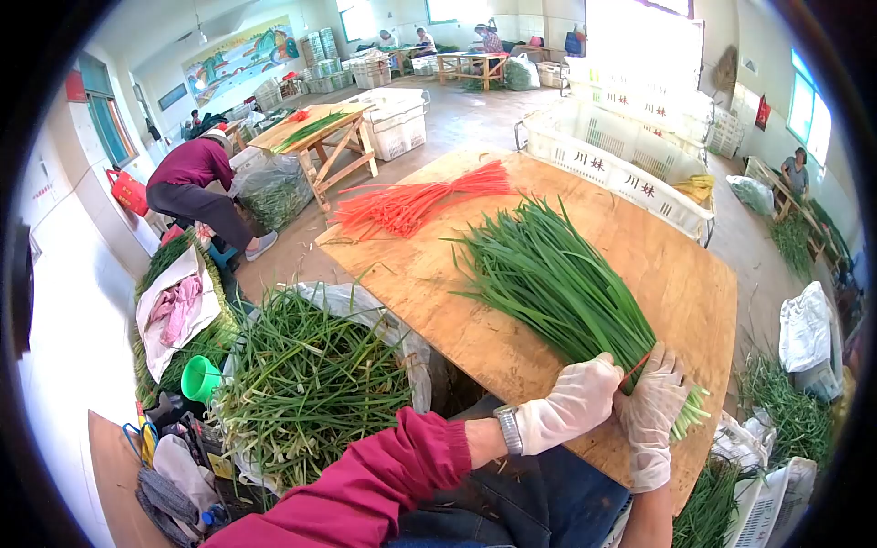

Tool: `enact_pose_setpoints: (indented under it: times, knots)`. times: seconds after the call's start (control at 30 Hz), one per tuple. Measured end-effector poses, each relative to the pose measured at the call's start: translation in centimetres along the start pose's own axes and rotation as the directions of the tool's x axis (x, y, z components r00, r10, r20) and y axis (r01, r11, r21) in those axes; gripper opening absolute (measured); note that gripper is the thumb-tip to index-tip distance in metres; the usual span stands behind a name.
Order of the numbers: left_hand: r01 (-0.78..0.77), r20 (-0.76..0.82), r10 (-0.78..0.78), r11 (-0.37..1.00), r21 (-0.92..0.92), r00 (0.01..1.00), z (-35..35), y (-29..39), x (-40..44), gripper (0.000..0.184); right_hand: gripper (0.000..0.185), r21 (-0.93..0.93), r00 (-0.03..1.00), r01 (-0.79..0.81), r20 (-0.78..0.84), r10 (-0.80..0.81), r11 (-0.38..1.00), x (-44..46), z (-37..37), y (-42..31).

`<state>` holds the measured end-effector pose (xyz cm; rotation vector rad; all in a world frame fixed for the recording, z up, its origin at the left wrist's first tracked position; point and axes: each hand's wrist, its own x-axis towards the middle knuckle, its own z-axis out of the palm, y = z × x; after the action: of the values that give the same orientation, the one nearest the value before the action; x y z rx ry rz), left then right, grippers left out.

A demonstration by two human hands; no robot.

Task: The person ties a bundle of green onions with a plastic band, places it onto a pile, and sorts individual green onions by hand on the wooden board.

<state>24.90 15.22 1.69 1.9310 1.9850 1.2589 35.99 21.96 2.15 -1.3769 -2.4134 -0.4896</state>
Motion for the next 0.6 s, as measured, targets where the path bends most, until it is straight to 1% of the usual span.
enact_pose_setpoints:
  times: [0.07,0.1,0.17,0.2,0.23,0.27,0.3,0.33,0.37,0.43,0.5,0.57,0.6]
  knots:
    - [-0.015,-0.026,0.011,0.987,-0.16,1.0,-0.7,0.1,0.4,0.007,0.081,-0.031,1.0,0.008,0.029,-0.007,0.999,0.1,0.4,0.4]
    - [-0.03,-0.042,0.021,0.978,-0.205,0.999,-0.8,0.0,0.6,0.008,0.081,-0.046,0.999,0.013,0.042,-0.011,0.999,0.2,0.8,0.7]
    - [-0.063,-0.073,0.043,0.953,-0.296,0.996,-0.7,0.2,1.2,0.011,0.083,-0.089,1.0,0.002,-0.009,-0.003,0.996,0.3,3.2,1.3]
    - [-0.21,-0.185,0.153,0.917,-0.339,0.971,-0.4,-0.1,1.5,0.012,0.084,-0.111,0.999,-0.005,-0.035,0.001,0.994,0.4,3.1,1.2]
    - [-0.041,-0.024,0.033,0.829,-0.557,0.999,-0.2,-0.2,1.5,0.011,0.085,-0.073,0.999,0.009,-0.041,-0.012,0.997,0.3,2.8,1.1]
    - [0.149,0.161,-0.047,0.681,-0.716,0.986,-0.1,-0.4,1.6,0.011,0.087,-0.036,0.999,0.023,-0.048,-0.025,0.999,0.1,2.3,1.0]
    - [0.348,0.357,-0.077,0.487,-0.801,0.931,-0.8,-0.3,1.6,0.012,0.088,-0.001,0.998,0.034,-0.054,-0.034,0.999,-0.2,1.1,0.7]
    - [0.427,0.412,-0.13,0.418,-0.802,0.902,-1.1,-0.4,1.6,0.013,0.092,0.054,0.997,0.069,-0.038,-0.067,0.996,-0.3,-0.3,0.5]
    - [0.419,0.4,-0.131,0.36,-0.833,0.907,-0.8,-0.7,1.5,0.012,0.093,0.093,0.995,0.08,0.058,-0.086,0.992,0.1,-1.8,0.2]
    - [0.395,0.368,-0.146,0.268,-0.879,0.918,-0.9,-0.3,1.4,0.013,0.095,0.157,0.96,0.053,0.265,-0.094,0.986,0.7,-4.5,0.2]
    - [0.48,0.445,-0.181,0.294,-0.827,0.877,-2.7,0.5,1.6,0.014,0.101,0.131,0.943,0.125,0.292,-0.159,0.983,1.0,-4.8,0.8]
    - [0.437,0.412,-0.15,0.263,-0.86,0.899,-1.3,-0.2,1.3,0.015,0.106,0.036,0.945,0.186,0.267,-0.189,0.982,0.9,-5.1,0.8]
    - [0.406,0.38,-0.146,0.296,-0.864,0.914,-1.2,-0.3,1.2,0.015,0.106,0.07,0.944,0.163,0.279,-0.176,0.984,0.9,-5.5,0.7]
